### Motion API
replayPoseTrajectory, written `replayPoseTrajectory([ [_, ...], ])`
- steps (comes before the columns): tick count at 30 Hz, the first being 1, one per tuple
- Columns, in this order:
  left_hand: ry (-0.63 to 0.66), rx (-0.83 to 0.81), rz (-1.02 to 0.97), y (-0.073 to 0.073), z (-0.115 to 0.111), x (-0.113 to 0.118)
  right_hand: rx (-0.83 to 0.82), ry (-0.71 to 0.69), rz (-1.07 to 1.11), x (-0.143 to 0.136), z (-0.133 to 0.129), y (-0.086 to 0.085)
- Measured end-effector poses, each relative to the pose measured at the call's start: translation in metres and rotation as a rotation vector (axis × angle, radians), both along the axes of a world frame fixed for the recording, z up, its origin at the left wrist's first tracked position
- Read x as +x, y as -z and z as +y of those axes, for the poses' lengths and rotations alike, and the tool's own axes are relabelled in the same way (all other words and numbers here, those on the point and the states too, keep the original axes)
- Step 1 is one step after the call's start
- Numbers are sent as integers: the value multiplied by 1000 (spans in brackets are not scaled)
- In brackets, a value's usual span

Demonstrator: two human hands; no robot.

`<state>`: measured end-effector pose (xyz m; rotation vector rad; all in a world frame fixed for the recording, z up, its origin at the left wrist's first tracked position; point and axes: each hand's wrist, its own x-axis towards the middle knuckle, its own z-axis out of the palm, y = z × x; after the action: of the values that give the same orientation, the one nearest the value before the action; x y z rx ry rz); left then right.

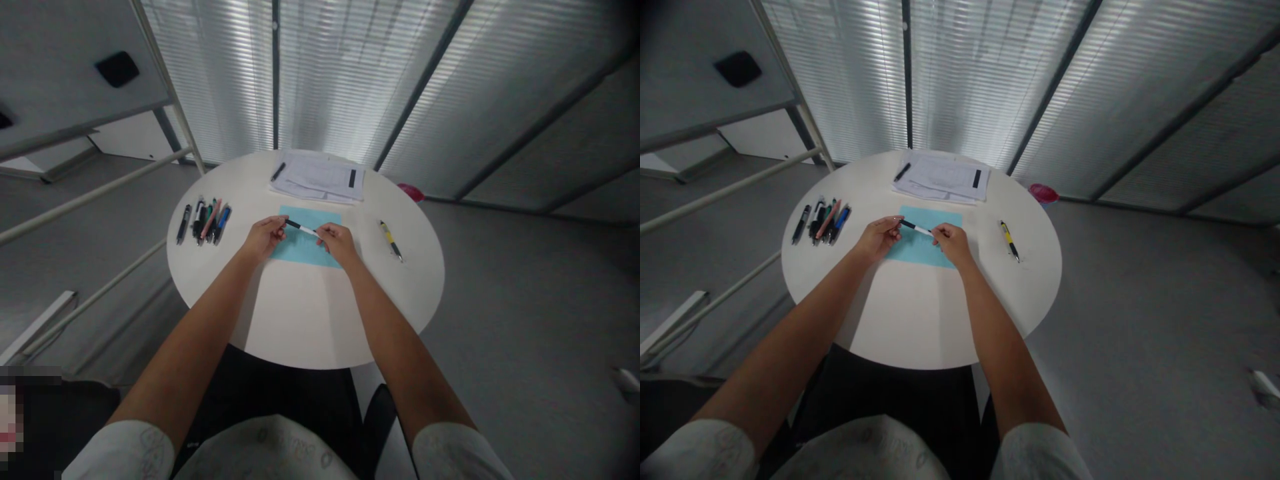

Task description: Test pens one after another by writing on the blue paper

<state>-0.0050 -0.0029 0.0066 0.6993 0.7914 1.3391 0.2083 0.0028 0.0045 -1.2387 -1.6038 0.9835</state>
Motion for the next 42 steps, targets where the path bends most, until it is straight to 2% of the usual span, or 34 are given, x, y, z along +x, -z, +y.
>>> replayPoseTrajectory([
  [13,15,12,1,-5,1,3,7,31,-14,2,2,1],
  [23,20,5,3,-2,3,1,-1,7,4,2,4,4],
  [29,30,16,26,-2,4,2,84,9,-28,5,8,6],
  [33,32,45,52,-1,2,1,72,21,-15,7,10,8],
  [38,2,58,75,2,-1,1,-39,3,104,6,4,1],
  [42,-13,66,89,4,-1,2,-23,24,61,6,-1,-5],
])
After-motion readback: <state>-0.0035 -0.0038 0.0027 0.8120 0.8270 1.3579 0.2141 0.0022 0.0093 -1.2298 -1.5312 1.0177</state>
